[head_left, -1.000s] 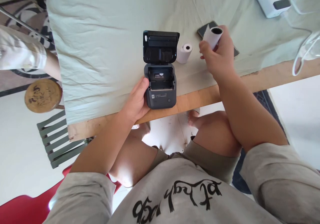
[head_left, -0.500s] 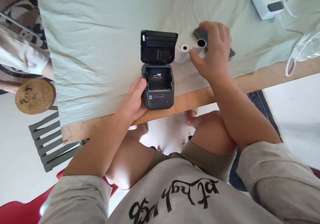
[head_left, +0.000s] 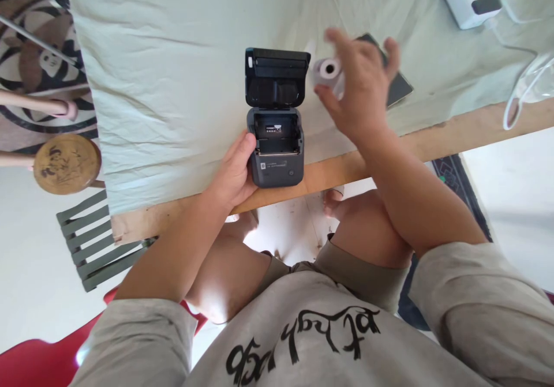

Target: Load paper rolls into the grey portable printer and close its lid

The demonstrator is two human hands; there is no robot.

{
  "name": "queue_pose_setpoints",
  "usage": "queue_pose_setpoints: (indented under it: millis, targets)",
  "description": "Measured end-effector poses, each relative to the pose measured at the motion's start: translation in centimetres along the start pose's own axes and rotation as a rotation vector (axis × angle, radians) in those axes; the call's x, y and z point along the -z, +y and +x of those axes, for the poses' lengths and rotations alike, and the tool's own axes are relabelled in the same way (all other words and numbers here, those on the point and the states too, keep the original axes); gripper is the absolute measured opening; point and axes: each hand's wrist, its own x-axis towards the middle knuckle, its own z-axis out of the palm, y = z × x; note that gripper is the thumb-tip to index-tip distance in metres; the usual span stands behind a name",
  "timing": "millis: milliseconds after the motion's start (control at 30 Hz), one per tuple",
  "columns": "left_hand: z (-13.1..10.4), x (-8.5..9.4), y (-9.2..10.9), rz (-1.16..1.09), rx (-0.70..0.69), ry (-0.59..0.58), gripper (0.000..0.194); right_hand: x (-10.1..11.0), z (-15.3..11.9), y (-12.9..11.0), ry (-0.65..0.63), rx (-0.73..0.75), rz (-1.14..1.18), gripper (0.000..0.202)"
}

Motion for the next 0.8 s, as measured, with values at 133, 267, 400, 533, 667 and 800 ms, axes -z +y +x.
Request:
queue_pose_setpoints:
  millis: [133,267,400,533,667,800]
  targets:
    - [-0.1,0.0,0.1,-0.008,0.019,-0.016,0.033,3.7,-1.2,-2.3,0.197,-0.170,0.552,0.021]
    - [-0.1,0.1,0.2,-0.013,0.027,-0.027,0.038,2.9,-2.1,-3.2,-0.078,-0.656,1.344,0.018]
    - [0.0,0.3,-0.1,-0.007,0.021,-0.052,0.039,-0.2,-2.8,-2.7,-0.254,-0.865,1.492,0.010]
    - [0.1,0.3,-0.3,0.030,-0.008,-0.022,0.039,-1.4,-3.3,-2.1,-0.307,-0.830,1.401,0.009]
    - [0.1,0.1,-0.2,0.052,0.022,-0.018,0.044,-1.3,-3.3,-1.5,-0.266,-0.773,1.356,0.018]
    - [0.1,0.1,-0.1,0.051,0.025,-0.011,0.042,-1.5,-2.9,-1.1,-0.227,-0.845,1.381,0.023]
